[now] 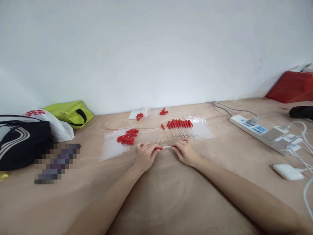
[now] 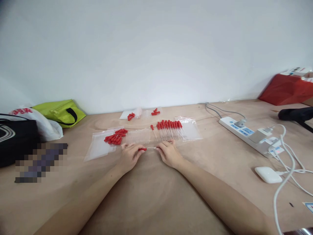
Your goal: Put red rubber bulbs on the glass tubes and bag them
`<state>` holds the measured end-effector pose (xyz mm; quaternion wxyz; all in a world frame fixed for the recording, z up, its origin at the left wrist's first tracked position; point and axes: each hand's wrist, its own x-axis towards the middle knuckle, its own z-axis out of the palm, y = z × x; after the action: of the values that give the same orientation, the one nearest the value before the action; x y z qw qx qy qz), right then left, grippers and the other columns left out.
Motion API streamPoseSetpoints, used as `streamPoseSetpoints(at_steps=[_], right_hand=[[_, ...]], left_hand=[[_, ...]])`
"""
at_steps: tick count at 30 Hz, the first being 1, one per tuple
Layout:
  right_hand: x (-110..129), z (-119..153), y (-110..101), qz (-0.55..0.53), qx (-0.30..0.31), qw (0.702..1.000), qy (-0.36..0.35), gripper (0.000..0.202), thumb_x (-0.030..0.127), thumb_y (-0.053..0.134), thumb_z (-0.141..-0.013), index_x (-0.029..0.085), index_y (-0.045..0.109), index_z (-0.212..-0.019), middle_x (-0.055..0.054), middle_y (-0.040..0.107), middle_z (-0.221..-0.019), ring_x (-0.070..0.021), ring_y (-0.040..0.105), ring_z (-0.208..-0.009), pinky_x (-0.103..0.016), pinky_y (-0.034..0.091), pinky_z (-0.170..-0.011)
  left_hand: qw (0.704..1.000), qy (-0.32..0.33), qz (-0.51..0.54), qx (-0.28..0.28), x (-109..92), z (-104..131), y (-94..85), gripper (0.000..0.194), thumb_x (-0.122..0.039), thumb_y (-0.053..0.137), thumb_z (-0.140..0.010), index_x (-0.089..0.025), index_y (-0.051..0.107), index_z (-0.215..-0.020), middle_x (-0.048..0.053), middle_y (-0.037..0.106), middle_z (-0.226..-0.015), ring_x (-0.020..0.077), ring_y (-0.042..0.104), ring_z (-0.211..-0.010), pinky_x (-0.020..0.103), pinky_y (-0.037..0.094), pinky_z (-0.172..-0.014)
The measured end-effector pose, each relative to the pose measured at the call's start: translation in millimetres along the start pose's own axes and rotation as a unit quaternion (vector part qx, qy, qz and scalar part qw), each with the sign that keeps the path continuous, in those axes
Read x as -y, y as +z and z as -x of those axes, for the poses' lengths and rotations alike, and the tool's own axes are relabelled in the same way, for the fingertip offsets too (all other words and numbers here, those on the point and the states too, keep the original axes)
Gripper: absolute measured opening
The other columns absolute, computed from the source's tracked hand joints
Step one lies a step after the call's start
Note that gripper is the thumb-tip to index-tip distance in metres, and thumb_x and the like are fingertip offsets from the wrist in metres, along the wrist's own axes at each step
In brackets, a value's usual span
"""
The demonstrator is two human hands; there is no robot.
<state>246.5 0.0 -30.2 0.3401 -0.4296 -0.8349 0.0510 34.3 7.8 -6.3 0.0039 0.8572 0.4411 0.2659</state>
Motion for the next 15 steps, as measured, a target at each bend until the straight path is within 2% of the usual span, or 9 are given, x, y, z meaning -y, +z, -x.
streamPoseSetpoints(at_steps=[9, 15], right_hand=[[4.1, -0.6, 0.9, -0.009, 0.0, 1.0, -0.008, 0.017, 0.02, 0.037, -0.087, 0.019, 0.054, -0.086, -0.002, 0.061, -0.079, -0.013, 0.055, -0.075, -0.035, 0.023, -0.086], [-0.8, -3.0, -2.0, -0.026, 0.02, 0.999, -0.031, 0.019, 0.019, 0.039, -0.087, 0.02, 0.058, -0.088, -0.002, 0.063, -0.082, -0.0128, 0.055, -0.077, -0.036, 0.021, -0.087]], left_hand=[[0.999, 0.024, 0.034, -0.01, -0.2, 0.4, -0.6, 0.016, -0.029, 0.044, -0.088, -0.023, 0.059, -0.088, -0.001, 0.069, -0.081, 0.0152, 0.059, -0.075, 0.034, 0.023, -0.076], [0.997, 0.057, 0.056, 0.006, -1.4, 0.3, 0.3, 0.018, -0.027, 0.043, -0.088, -0.023, 0.06, -0.083, -0.003, 0.069, -0.081, 0.0139, 0.059, -0.077, 0.035, 0.022, -0.082]])
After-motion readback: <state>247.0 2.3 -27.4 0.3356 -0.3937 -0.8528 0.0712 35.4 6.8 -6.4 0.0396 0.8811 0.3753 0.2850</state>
